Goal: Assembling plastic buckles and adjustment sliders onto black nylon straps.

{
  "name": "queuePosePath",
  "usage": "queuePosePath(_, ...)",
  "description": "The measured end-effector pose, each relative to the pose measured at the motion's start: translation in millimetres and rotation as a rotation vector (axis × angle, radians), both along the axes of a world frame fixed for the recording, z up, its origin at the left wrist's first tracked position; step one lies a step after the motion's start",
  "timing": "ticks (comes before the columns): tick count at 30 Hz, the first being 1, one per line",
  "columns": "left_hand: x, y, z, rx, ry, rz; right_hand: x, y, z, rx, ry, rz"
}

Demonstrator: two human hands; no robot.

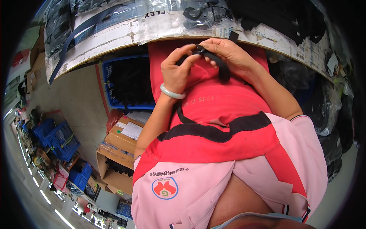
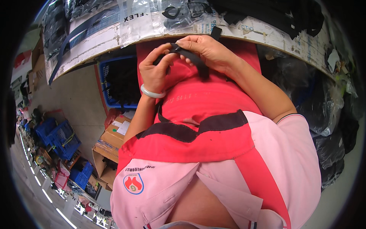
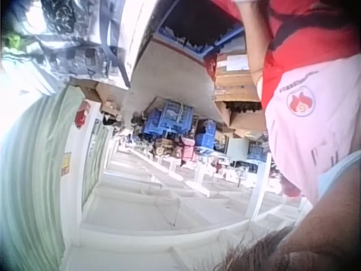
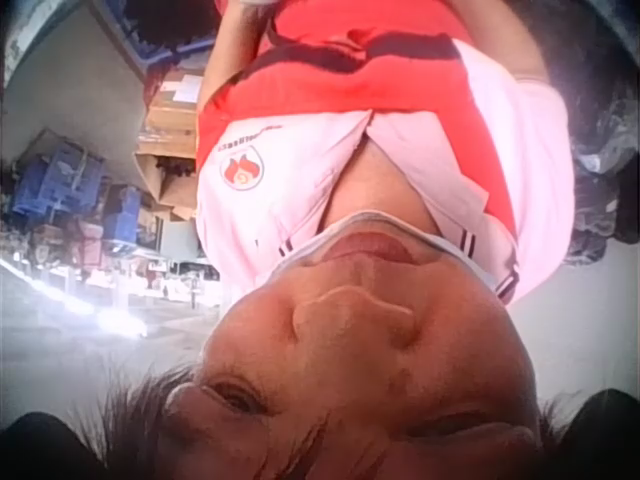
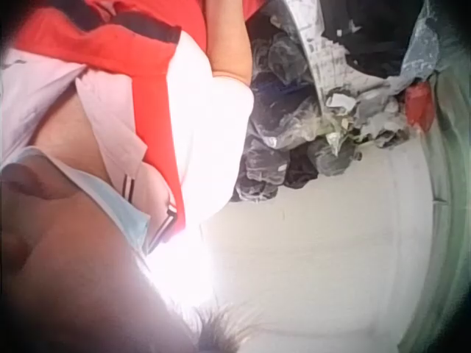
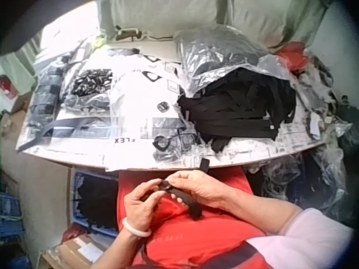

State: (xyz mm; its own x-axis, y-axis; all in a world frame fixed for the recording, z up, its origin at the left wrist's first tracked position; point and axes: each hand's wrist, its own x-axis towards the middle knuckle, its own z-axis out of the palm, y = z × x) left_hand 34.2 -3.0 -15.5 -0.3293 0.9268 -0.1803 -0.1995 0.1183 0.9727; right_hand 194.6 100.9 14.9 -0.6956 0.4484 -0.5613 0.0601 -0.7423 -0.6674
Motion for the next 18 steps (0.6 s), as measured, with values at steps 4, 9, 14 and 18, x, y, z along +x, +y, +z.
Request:
queuePosePath(4, -5, 2, 0, -0.25, -0.731, -0.068, -1, -2, 13, 0.221, 0.004, 0.024)
queuePosePath(9, -9, 3, -5, -0.295, -0.686, -0.144, -2, -7, -5, 0.506, -0.078, 0.06)
queuePosePath(14, 0, 3, -2, -0.287, -0.538, -0.044, 5, -7, -23, 0.681, -0.052, 0.034)
queuePosePath(18, 1, 2, 5, -0.218, -0.432, 0.006, -3, -13, 7, 0.759, 0.094, -0.115)
